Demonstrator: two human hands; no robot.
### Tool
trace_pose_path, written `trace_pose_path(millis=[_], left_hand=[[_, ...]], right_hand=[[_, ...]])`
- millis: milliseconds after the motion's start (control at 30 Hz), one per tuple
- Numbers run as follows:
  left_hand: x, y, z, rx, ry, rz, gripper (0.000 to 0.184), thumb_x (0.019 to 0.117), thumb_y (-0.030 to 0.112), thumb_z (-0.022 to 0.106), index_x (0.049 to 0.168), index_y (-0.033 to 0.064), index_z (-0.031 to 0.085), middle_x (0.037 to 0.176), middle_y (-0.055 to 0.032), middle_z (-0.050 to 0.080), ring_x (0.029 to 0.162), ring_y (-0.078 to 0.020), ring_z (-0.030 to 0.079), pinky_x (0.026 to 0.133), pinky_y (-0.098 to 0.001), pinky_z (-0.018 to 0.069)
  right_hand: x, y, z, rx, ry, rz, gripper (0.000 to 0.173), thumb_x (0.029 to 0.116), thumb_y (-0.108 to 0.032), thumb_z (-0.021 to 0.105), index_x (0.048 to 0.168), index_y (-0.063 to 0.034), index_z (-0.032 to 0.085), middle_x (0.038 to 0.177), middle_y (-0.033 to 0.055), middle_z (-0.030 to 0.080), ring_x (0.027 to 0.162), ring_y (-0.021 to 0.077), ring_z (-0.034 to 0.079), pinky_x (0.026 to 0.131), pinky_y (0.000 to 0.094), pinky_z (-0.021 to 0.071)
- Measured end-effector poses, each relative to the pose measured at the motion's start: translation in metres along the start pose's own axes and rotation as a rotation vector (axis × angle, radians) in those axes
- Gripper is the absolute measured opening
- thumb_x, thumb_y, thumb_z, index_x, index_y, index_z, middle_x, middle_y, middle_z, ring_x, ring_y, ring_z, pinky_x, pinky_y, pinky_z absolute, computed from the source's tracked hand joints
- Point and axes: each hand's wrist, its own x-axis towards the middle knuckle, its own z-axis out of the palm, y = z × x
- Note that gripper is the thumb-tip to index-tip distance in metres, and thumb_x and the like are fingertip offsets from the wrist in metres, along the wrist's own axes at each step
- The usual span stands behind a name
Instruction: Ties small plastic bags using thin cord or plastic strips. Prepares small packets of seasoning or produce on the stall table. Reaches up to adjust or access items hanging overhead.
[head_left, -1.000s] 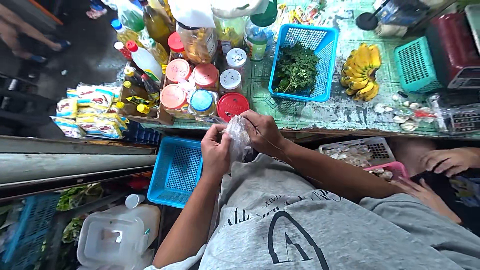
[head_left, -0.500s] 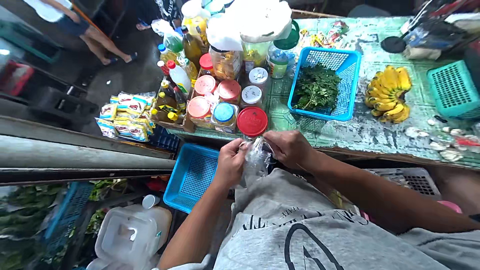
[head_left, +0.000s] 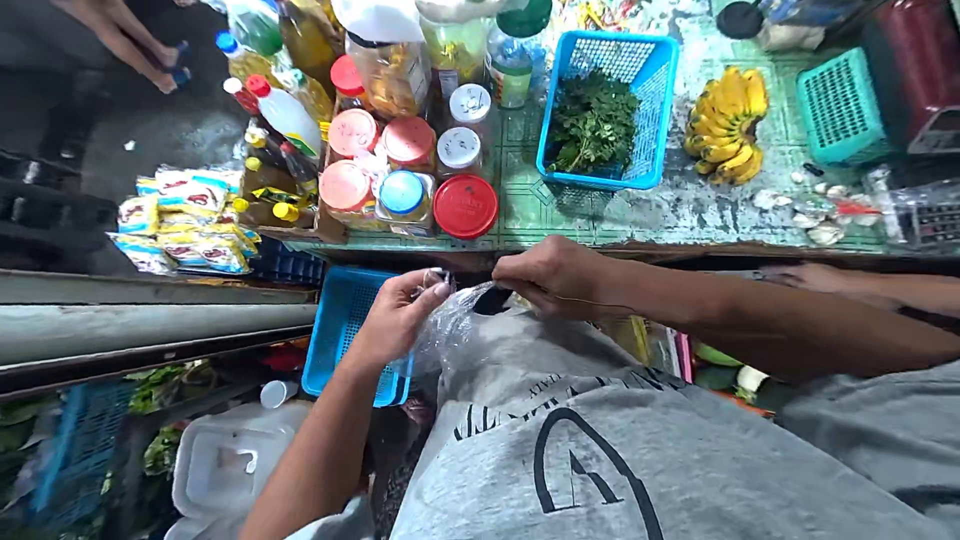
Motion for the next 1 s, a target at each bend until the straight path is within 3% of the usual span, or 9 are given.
trace_pose_path(millis=[67,133,233,333,500,667,767,900,1000], left_hand=[[0.006,-0.001,0.003,0.036,0.066,0.057,0.054,0.0958,0.067,0.055,0.098,0.0154,0.072,0.09,0.0058,0.068,0.081,-0.0045,0.064,0.072,-0.025,0.0549],[0.009,0.007,0.012,0.216,0.169,0.126,0.061,0.087,0.071,0.065,0.107,0.0133,0.071,0.097,0.0041,0.07,0.085,-0.0055,0.066,0.073,-0.028,0.0589],[0.017,0.019,0.033,0.587,0.302,0.239,0.052,0.0829,0.047,0.082,0.118,0.0104,0.071,0.107,-0.0024,0.069,0.095,-0.0129,0.068,0.08,-0.0373,0.0601],[0.027,0.01,0.046,0.767,0.428,0.409,0.015,0.0898,0.017,0.076,0.102,0.0085,0.077,0.099,-0.008,0.071,0.087,-0.0184,0.07,0.072,-0.0378,0.0598],[0.03,0.016,0.038,0.41,0.401,0.229,0.007,0.0951,0.011,0.068,0.096,0.0081,0.075,0.097,0.0003,0.068,0.083,-0.0059,0.065,0.072,-0.0238,0.0572],[0.035,0.013,0.024,0.368,0.395,-0.105,0.008,0.1029,0.018,0.06,0.1,0.0113,0.065,0.084,-0.0021,0.065,0.065,-0.0112,0.06,0.058,-0.0311,0.052],[0.031,0.001,0.02,0.274,0.422,-0.04,0.004,0.1011,0.016,0.062,0.101,0.012,0.065,0.085,0.0001,0.066,0.067,-0.0089,0.061,0.059,-0.0278,0.0522],[0.03,-0.001,0.026,0.037,0.393,0.22,0.023,0.0937,-0.003,0.054,0.107,0.0058,0.071,0.1,-0.0002,0.069,0.089,-0.0077,0.065,0.079,-0.0256,0.0568],[0.032,0.006,0.031,0.147,0.371,0.251,0.021,0.0986,0.012,0.055,0.104,0.0067,0.075,0.103,0.0,0.07,0.094,-0.0082,0.066,0.081,-0.0263,0.057]], right_hand=[[0.004,0.004,0.001,-0.063,0.059,0.017,0.015,0.0969,-0.013,0.056,0.091,-0.0092,0.069,0.065,-0.0017,0.06,0.056,0.0096,0.059,0.049,0.0304,0.0496],[0.005,0.005,0.0,-0.091,0.082,0.069,0.014,0.0973,-0.014,0.057,0.092,-0.0097,0.069,0.065,-0.0014,0.06,0.056,0.0109,0.06,0.049,0.0326,0.0505],[0.009,0.006,0.001,-0.12,0.085,0.138,0.014,0.0975,-0.015,0.057,0.094,-0.0109,0.07,0.067,-0.0012,0.062,0.058,0.0122,0.062,0.05,0.0343,0.052],[0.014,0.005,0.003,-0.116,0.076,0.179,0.016,0.1003,-0.018,0.055,0.095,-0.0118,0.07,0.068,-0.0012,0.062,0.06,0.0125,0.062,0.053,0.0347,0.0524],[0.013,0.007,0.005,-0.095,0.105,0.198,0.019,0.1022,-0.019,0.054,0.095,-0.0114,0.07,0.07,-0.0008,0.063,0.062,0.013,0.063,0.055,0.0352,0.0529],[0.007,0.012,0.004,-0.016,0.155,0.183,0.02,0.1029,-0.016,0.053,0.096,-0.0094,0.07,0.072,-0.0007,0.064,0.062,0.0105,0.062,0.055,0.0319,0.0534],[0.004,0.016,0.006,0.093,0.239,0.178,0.022,0.103,-0.014,0.052,0.094,-0.0079,0.071,0.076,-0.0013,0.064,0.064,0.0071,0.061,0.056,0.0277,0.0527],[0.003,0.013,0.009,0.179,0.253,0.244,0.021,0.1031,-0.012,0.052,0.094,-0.0073,0.07,0.075,-0.0019,0.063,0.061,0.0049,0.057,0.054,0.0243,0.0496],[0.004,0.012,0.006,0.156,0.249,0.288,0.021,0.1032,-0.012,0.052,0.097,-0.0084,0.071,0.079,-0.0014,0.066,0.064,0.0051,0.06,0.057,0.025,0.0523]])
